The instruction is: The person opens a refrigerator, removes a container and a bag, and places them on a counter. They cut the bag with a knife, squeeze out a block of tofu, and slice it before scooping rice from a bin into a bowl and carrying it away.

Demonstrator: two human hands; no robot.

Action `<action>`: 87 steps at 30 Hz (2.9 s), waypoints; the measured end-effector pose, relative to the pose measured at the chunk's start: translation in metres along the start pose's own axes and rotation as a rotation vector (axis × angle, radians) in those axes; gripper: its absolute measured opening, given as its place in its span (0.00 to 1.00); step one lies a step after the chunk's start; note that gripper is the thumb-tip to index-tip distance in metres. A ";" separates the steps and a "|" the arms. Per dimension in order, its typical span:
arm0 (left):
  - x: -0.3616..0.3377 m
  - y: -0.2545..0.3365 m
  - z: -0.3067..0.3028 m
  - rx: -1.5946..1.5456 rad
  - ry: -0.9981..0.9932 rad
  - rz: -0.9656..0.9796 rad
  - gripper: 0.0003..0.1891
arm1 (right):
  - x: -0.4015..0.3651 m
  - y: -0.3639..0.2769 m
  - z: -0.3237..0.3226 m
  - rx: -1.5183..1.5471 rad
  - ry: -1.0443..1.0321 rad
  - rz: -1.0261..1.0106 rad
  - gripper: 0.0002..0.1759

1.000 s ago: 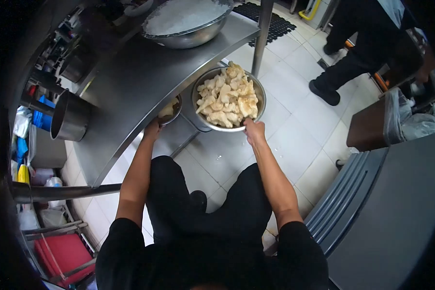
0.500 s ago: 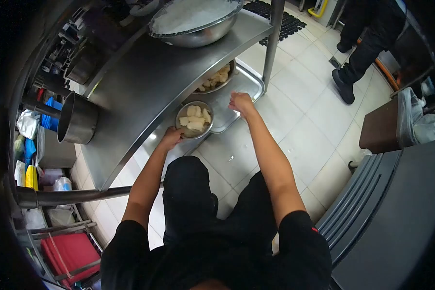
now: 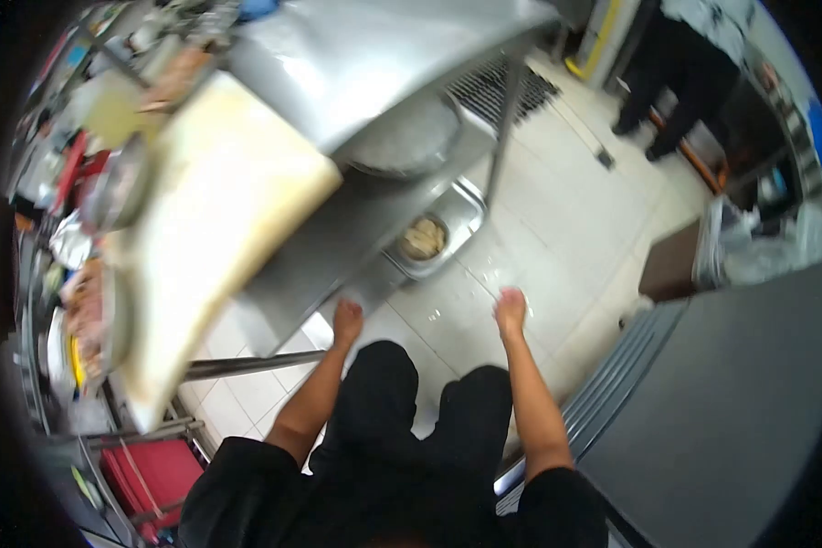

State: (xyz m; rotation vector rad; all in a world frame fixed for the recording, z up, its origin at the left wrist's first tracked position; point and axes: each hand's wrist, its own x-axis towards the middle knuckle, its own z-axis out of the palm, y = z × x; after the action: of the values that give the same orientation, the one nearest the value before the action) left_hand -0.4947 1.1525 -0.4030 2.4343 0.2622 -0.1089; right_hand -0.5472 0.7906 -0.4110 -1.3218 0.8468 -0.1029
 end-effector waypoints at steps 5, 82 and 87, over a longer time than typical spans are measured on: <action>-0.084 0.025 -0.113 0.182 -0.092 -0.087 0.12 | -0.083 -0.073 -0.008 0.052 0.355 -0.233 0.12; 0.642 -0.621 -1.018 -0.176 -0.246 -0.976 0.13 | 0.144 -0.555 1.907 -0.080 -0.370 0.048 0.36; 0.654 -0.590 -1.019 0.190 -0.563 -0.773 0.13 | 0.177 -0.549 1.933 0.136 -0.223 -0.005 0.25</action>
State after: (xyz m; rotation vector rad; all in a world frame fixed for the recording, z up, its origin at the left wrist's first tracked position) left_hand 0.0263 2.3538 -0.0852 2.2278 0.9401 -1.1706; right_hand 0.9374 2.0965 -0.0120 -1.1825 0.6365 -0.0162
